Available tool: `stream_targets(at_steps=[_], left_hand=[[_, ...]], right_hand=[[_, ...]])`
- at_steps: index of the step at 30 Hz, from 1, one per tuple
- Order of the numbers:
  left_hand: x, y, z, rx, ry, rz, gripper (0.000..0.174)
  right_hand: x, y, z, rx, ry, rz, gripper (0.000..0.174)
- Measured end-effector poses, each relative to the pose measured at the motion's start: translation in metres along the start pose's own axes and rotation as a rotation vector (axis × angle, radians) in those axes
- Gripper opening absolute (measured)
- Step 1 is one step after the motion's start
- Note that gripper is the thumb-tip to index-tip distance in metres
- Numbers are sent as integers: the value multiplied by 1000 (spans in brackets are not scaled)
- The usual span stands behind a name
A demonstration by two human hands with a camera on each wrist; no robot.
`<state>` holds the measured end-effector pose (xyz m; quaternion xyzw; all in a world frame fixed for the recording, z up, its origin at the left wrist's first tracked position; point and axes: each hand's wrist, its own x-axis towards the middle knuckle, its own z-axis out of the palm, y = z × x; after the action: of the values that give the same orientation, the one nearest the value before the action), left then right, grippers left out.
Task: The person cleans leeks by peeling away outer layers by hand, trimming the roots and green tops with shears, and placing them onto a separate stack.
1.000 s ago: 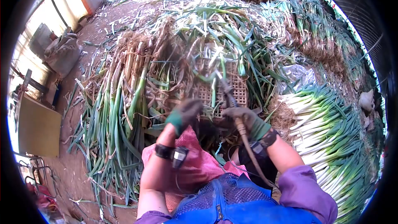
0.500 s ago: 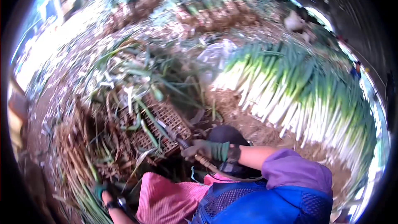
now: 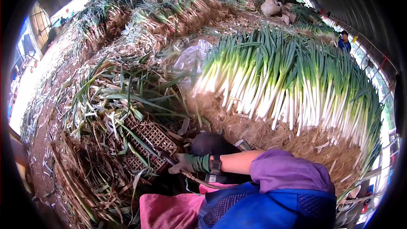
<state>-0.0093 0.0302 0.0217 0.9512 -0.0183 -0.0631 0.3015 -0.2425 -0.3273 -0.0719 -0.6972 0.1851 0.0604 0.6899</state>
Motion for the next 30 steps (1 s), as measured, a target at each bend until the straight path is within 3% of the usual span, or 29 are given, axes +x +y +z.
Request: stream_targets(at_steps=[7,11,15,18,20,21,22,23,24,25,27,28,29,30], left_hand=[[-92,77,-28,-366,-187,-5,41],[-139,106,-35,-496,-313,-9,37],[-174,125,-40,-559,-403,7,34],[-154,89,45,-1017,-627,-200,14],[-31,-72,184,-783,-748,-43,20],[-29,-78,199,-632,-622,45,23],[-28,-82,212,-469,-490,111,26],[-45,-66,206,-416,-423,-31,27],[-65,-34,185,-338,-417,54,25],[-66,-24,173,-355,-431,7,24],[-65,-9,156,-390,-456,-89,22],[-73,10,140,-406,-477,-144,22],[-29,-52,173,-498,-563,-70,22],[-32,-48,171,-600,-561,-151,22]], right_hand=[[-24,-18,11,-91,-179,61,65],[-51,-26,22,-27,-275,128,52],[-59,-2,40,-151,-168,157,47],[-54,21,41,-156,-124,197,42],[-57,22,36,-146,-109,214,38],[-61,21,28,-136,-115,224,36],[-63,19,22,-126,-119,234,35],[-63,21,18,-77,-119,227,39],[-60,26,14,-29,-122,223,44],[-58,29,10,17,-127,219,49],[-60,13,10,109,-102,60,42],[-76,-20,9,106,-63,-22,40],[-85,-38,8,104,-24,-103,38],[-77,-34,13,71,38,-161,42]])
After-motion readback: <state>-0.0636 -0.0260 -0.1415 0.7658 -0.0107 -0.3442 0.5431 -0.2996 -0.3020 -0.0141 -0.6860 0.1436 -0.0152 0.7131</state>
